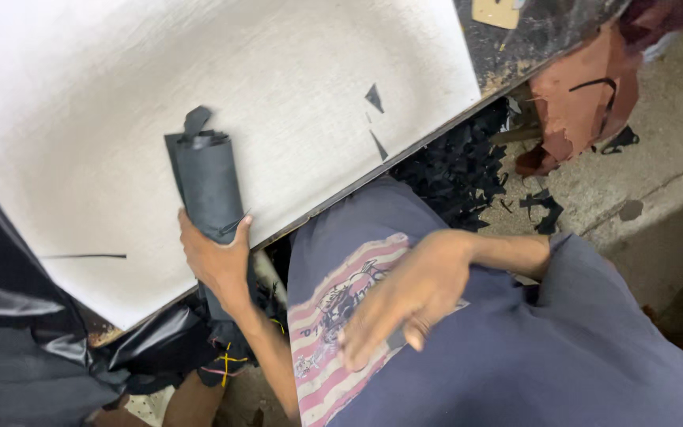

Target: The person gathers and stacks dark gray material pieces on a white work surface, then rolls a long strip of the material and marks it with a pencil. They then handle several cardboard templates, moving them around on the table.

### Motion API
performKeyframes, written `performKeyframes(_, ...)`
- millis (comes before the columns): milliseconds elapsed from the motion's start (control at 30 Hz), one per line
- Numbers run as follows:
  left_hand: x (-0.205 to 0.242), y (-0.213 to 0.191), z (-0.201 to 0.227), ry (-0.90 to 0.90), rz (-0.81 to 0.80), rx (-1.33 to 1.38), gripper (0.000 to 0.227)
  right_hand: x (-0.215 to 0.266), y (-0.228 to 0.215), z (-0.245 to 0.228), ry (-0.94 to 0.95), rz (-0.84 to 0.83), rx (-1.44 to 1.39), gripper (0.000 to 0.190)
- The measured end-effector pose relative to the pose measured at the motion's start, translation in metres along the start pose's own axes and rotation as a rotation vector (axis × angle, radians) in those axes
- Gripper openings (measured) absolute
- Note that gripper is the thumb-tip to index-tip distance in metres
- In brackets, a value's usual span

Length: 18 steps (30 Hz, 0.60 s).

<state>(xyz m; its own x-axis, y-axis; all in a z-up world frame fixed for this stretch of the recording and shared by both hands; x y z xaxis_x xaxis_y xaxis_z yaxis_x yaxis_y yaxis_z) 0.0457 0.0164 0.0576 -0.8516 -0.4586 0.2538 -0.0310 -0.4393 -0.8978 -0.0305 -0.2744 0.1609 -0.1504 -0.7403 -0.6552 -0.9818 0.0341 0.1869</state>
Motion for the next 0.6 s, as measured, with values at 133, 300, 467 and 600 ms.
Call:
performKeyframes(133, -0.002, -0.005, 0.006, 0.085, 0.023, -0.007, 0.109, 0.128, -0.078, 0.009, 0.668, 1.003, 0.747, 0.029)
performKeyframes(300, -0.002, 0.000, 0.005, -0.011, -0.018, -0.021, 0.103, 0.297, -0.131, -0.018, 0.556, 1.579, 1.422, 0.024)
performKeyframes(467, 0.003, 0.009, 0.005, -0.007, 0.035, -0.070, 0.104, 0.364, -0.150, -0.007, 0.496, 1.409, 1.562, 0.016)
performKeyframes(600, 0.000, 0.010, 0.002, 0.001, 0.037, -0.081, 0.105, 0.369, -0.162, -0.003, 0.466, 1.267, 1.610, 0.021)
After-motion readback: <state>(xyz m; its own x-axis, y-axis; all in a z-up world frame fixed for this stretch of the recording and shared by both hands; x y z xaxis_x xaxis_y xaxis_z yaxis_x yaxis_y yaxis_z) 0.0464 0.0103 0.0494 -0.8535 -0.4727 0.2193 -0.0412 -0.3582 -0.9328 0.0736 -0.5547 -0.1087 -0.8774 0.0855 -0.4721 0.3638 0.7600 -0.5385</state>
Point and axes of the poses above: each hand's wrist, its own x-axis away from the middle knuckle, its own y-axis out of the palm, z = x × y, the point moved 3 cm from there along -x, towards the middle knuckle, and after that the axes turned 14 degrees about -y, right-handed, at the moved point
